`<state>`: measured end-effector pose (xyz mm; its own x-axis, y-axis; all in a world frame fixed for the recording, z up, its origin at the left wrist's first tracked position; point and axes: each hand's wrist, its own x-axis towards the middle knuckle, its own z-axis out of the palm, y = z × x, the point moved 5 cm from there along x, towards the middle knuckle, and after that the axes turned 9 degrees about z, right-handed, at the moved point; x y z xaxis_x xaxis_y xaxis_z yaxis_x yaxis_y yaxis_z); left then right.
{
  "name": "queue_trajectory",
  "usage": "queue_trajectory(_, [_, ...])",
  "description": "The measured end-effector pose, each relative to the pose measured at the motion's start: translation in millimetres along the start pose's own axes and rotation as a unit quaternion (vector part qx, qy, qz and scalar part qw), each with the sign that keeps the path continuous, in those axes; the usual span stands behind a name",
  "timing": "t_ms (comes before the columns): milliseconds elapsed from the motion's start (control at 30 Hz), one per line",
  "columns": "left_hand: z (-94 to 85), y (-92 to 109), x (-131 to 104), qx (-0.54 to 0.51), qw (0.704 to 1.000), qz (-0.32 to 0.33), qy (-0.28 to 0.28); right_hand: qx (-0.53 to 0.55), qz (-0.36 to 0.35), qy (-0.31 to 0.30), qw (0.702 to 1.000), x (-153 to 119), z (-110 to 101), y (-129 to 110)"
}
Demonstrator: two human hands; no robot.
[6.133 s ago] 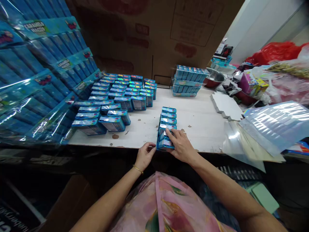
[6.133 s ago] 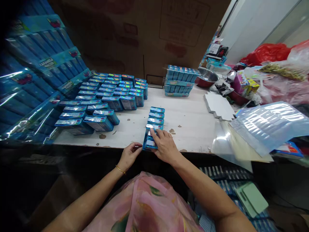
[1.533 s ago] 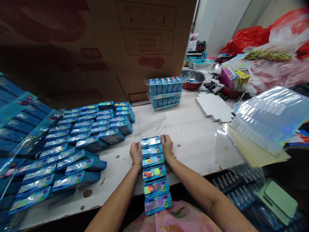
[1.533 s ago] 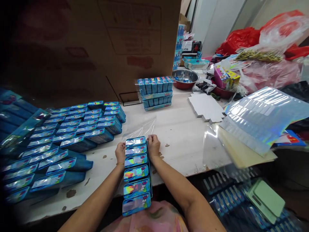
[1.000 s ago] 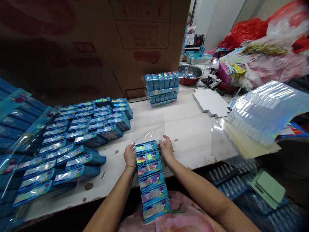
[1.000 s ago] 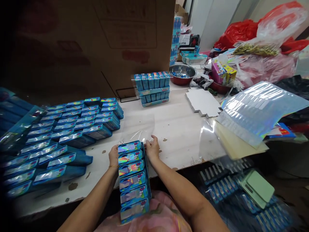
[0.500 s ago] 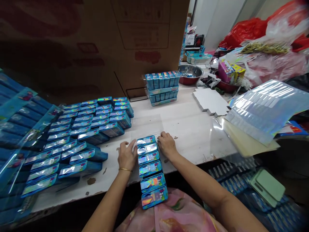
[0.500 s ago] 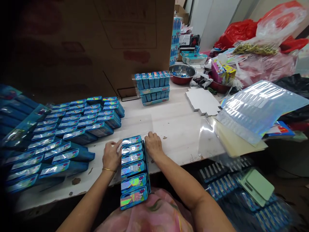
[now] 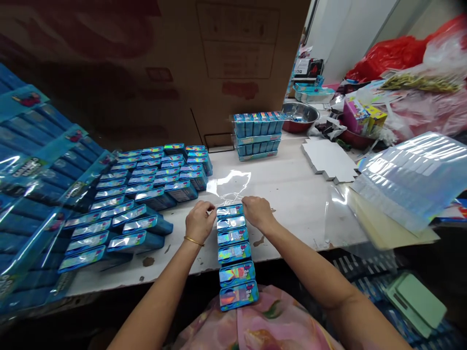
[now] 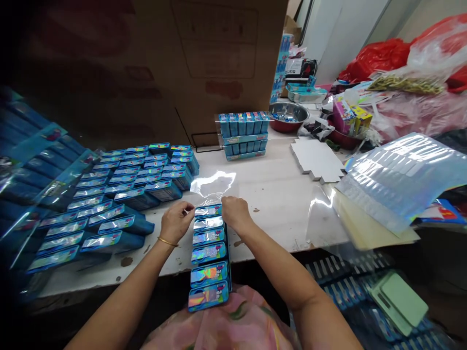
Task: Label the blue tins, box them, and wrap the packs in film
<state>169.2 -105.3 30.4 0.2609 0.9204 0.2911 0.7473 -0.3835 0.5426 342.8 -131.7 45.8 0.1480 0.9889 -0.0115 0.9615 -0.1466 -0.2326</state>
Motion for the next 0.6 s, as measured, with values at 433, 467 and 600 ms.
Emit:
queue_trajectory(433, [10.7, 0.1, -62.7, 0.005, 0.989, 0.121, 0.082, 0.039, -0.216, 0.198, 0.955, -67.8, 27.8, 12.3])
queue_trajectory(467, [14.3, -3.7, -65.2, 0.008, 0.991, 0.105, 0.083, 0.046, -0.193, 0.205, 0.958, -68.9, 31.8, 14.2])
queue_trajectory(600, [22.0, -16.1, -61.5, 0.068, 0.995, 0.023, 0.069, 0.039, -0.049, 0.188, 0.98, -60.6, 44.0, 20.8])
